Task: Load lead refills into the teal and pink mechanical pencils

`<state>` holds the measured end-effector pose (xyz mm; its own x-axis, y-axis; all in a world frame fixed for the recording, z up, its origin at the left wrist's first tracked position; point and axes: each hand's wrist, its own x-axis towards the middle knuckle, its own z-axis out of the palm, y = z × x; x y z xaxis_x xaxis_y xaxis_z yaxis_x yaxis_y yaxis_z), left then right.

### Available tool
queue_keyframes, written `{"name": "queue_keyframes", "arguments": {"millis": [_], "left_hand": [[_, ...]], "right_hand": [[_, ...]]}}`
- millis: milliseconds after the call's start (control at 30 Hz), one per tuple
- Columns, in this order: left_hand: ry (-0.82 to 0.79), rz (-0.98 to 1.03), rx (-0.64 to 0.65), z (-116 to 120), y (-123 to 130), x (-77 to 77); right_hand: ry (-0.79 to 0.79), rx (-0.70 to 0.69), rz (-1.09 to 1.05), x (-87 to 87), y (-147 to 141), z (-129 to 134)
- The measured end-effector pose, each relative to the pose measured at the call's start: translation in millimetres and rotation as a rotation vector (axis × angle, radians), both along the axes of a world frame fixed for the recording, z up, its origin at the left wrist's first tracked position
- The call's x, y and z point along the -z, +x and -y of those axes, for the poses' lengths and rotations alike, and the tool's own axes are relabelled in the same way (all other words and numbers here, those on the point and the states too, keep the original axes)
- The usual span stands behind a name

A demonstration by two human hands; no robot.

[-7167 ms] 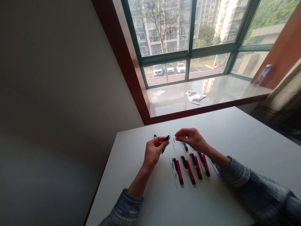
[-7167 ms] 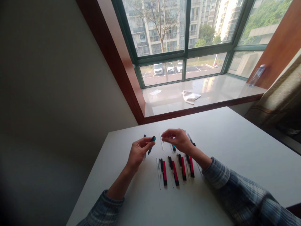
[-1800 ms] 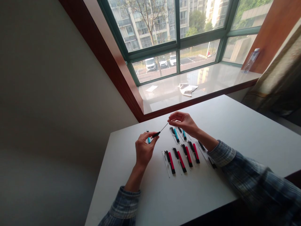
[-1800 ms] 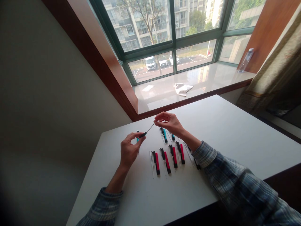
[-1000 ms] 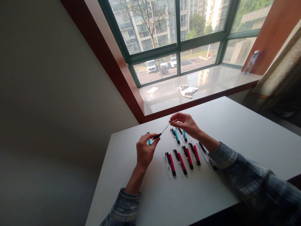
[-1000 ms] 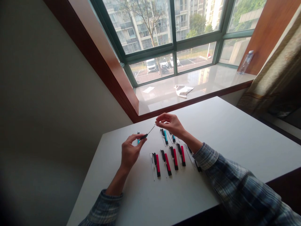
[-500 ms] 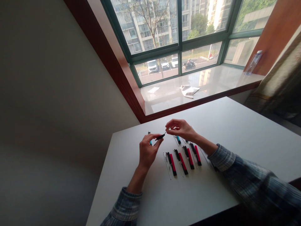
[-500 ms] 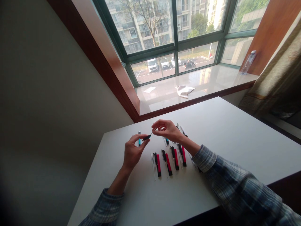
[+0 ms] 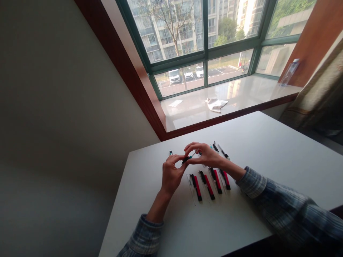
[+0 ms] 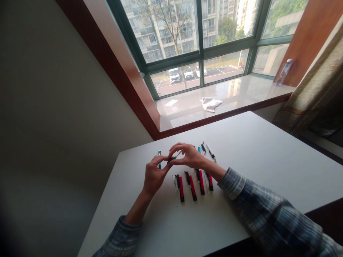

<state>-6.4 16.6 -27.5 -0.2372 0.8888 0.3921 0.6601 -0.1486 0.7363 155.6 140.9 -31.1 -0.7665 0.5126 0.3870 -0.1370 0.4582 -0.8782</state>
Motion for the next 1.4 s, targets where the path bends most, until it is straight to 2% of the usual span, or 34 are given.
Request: {"name": "queue_keyframes", "arguments": {"millis": [133,300,367,433,567,633,700,800,1000,1400], "left_hand": [[0.006,0.007,-0.005,0,-1,2.5],[-0.031,0.037,-0.078,1,-4,11.2],[-0.035,0.064,-0.120,0,-7,14.7],[-0.028,0.083,-0.174,0,-10,17.1],[0.035,-0.036,-0.280,0,-16,17.2],[0.063,-0.150,-0.305,0,-17,15.6],[0.068,-0.219,-0.311,1,-17,14.0],[0.059,-0.251,-0.310,1,-16,13.0],[0.053,-0.260,-0.319,1,-17,15.2],[0.048,-0.265,-0.315,1,-14,12.1]], "right_hand": [[-0.071,0.007,-0.053,-2.0,-2,2],[-0.457,0.012,-0.330,-10.9,12,-14],[-0.530,0.039,-0.399,-12.4,21,-25],[-0.472,0.098,-0.360,-11.2,28,-34],[-0.095,0.232,-0.137,-3.1,28,-39],[0.045,0.241,-0.043,0.7,25,-36],[0.112,0.232,0.020,2.6,22,-33],[0.144,0.198,0.052,2.2,22,-30],[0.111,0.218,0.046,-0.9,24,-29],[0.082,0.150,0.032,-2.1,23,-28]]}}
